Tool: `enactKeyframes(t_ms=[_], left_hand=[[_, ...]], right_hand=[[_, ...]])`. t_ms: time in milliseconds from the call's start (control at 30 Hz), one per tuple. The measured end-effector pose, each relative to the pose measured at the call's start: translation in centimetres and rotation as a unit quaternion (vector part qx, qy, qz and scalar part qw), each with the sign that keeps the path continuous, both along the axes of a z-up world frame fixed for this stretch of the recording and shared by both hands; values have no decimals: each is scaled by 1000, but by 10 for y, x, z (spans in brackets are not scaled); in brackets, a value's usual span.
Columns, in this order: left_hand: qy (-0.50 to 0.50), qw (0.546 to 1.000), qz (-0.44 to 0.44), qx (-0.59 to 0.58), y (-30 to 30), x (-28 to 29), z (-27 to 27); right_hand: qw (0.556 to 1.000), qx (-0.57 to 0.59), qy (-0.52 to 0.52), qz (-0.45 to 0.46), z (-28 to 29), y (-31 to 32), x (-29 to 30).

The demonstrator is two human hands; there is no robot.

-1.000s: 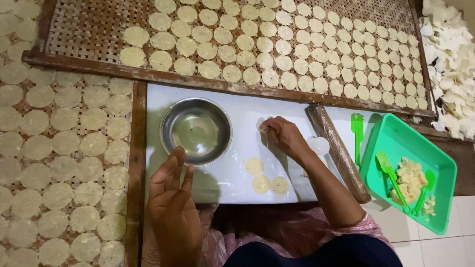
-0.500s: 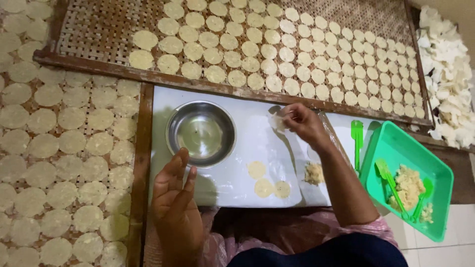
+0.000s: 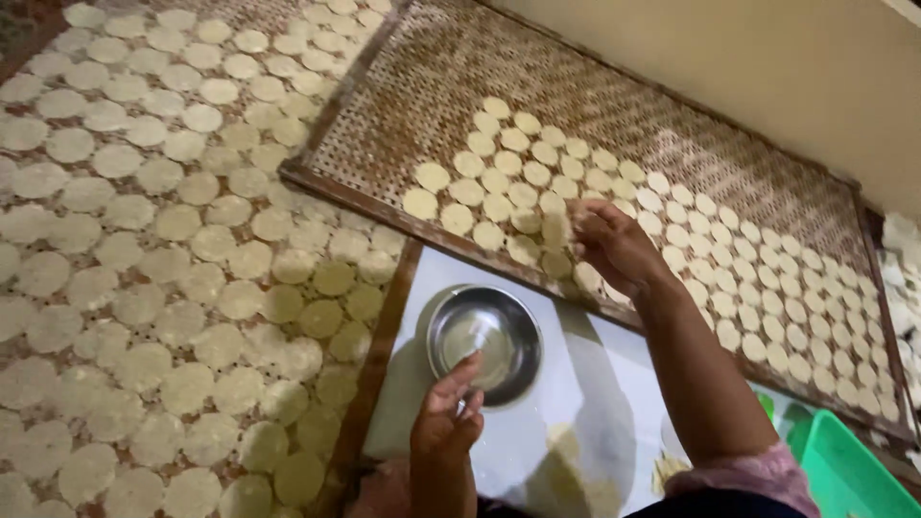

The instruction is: Moving small circular dough pieces from a workspace onto a large bamboo drying rack.

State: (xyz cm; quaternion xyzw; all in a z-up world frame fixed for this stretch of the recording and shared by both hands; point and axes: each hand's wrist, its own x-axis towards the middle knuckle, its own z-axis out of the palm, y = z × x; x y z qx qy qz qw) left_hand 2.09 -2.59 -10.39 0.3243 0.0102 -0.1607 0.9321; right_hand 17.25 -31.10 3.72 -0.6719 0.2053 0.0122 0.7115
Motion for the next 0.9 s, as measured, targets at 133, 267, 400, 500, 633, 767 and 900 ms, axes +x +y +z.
enactKeyframes(t_ms=[133,267,400,500,633,767,900], left_hand=[[-89,995,-22,-43,-5,5,-31],[-141,986,-70,-49,-3,6,-65],[-167,981,71,-71,-32,7,-77],[-148,980,34,-132,-36,6,-100],[-97,991,-16,-93,-23,4,-67],[-52,996,31,-69,-29,-3,-59],[-91,994,40,-47,-25,-2,-66]], right_hand=[[997,-63,-6,34,8,51,77],[987,-150,8,65,-3,86,156],[995,-69,-28,69,-26,104,221],[996,-46,-14,72,-52,103,250],[996,-69,9,63,-69,82,251],[988,-139,12,71,-70,67,241],[985,-135,-24,104,-93,44,252]])
